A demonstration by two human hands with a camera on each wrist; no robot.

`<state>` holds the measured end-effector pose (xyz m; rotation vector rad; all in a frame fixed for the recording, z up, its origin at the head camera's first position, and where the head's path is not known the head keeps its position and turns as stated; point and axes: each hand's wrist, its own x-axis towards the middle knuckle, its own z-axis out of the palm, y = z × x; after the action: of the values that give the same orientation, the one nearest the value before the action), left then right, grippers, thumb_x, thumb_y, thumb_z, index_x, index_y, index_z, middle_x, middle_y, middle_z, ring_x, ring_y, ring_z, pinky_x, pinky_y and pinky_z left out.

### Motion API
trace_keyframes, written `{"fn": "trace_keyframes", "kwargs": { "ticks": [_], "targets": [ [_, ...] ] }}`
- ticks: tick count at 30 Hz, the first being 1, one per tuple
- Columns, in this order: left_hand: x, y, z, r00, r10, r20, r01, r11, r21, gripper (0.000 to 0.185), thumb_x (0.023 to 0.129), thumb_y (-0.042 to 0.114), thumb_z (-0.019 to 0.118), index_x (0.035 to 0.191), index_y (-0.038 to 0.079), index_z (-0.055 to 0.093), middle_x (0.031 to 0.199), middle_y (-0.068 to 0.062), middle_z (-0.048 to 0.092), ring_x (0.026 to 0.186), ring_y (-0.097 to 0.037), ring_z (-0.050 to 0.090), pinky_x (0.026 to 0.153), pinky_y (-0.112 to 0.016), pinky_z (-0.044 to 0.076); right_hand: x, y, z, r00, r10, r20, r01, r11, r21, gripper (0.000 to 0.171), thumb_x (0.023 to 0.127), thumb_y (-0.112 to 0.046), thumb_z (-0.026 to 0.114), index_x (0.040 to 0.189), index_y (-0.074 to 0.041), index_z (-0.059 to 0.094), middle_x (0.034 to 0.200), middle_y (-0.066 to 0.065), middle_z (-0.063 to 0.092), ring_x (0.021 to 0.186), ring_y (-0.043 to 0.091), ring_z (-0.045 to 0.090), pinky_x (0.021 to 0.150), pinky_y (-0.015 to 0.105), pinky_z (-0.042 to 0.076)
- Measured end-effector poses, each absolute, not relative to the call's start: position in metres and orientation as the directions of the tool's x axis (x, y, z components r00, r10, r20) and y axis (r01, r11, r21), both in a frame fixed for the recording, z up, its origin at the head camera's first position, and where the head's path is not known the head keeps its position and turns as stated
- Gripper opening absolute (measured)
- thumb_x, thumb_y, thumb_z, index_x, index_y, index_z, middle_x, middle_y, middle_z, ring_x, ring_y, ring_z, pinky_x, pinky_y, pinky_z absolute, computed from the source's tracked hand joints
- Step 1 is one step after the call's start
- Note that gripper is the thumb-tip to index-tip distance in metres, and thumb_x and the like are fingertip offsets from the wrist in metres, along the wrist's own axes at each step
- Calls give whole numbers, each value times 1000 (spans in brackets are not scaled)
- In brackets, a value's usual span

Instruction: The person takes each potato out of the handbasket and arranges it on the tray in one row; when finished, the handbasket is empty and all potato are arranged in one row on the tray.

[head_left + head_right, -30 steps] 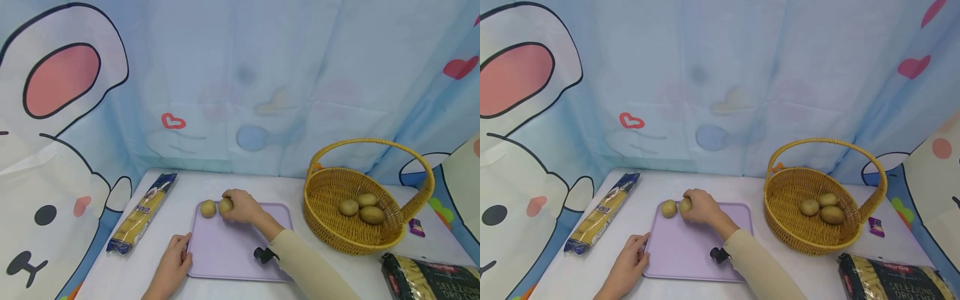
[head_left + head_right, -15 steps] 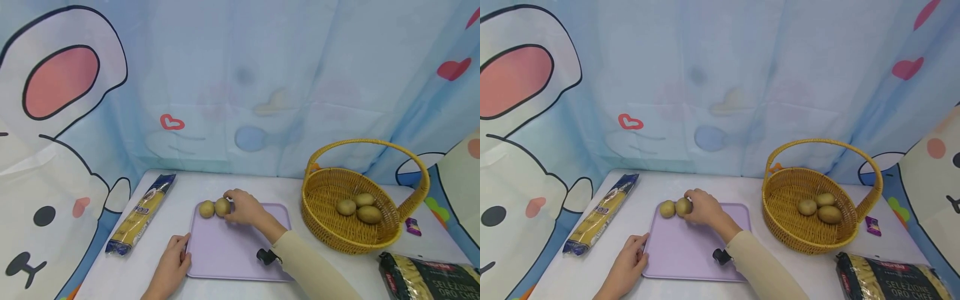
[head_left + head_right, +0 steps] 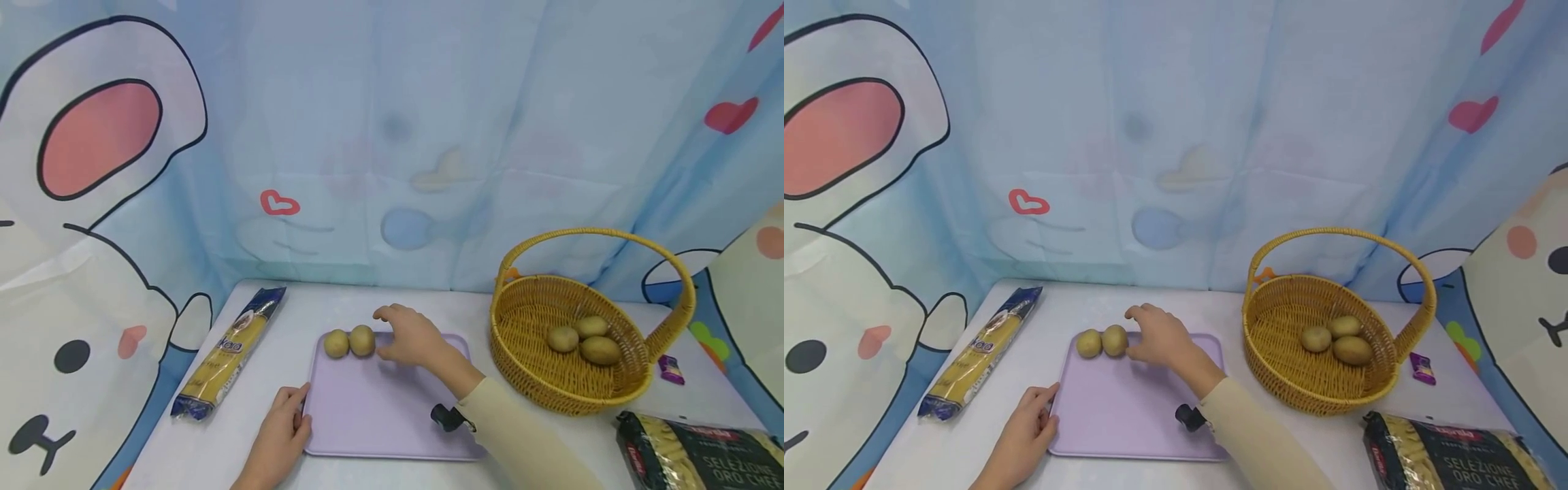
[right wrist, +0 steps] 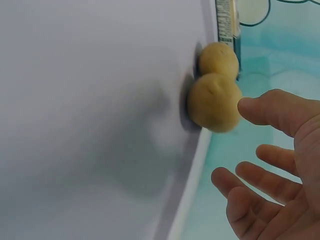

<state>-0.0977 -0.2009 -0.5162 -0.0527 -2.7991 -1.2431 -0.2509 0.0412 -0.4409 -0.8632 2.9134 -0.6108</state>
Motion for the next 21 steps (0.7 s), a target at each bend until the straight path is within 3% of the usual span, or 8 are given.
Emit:
{"fn": "trace_keyframes", "kwargs": {
  "ticks": [7,21],
  "targets": [
    [-97,-202,-519,-996,-2,87,63,677,733,51,89,0,61,137,-7,48,107,-2,47,72,-5,45,60,-20,44,-247,55,-430,-836,-540,101,-536,762,-364,60,74,-26,79,129,-17,58,120,2,60,80,13,56,71,34,49],
    [-97,-202,-519,-995,-2,98,71,678,731,51,89,0,61,137,-7,49,106,-2,47,71,-5,45,60,-20,44,-243,82,-406,-827,-530,189,-562,754,-340,59,76,-28,79,129,-15,58,119,3,62,86,15,63,70,32,51]
  ]
}}
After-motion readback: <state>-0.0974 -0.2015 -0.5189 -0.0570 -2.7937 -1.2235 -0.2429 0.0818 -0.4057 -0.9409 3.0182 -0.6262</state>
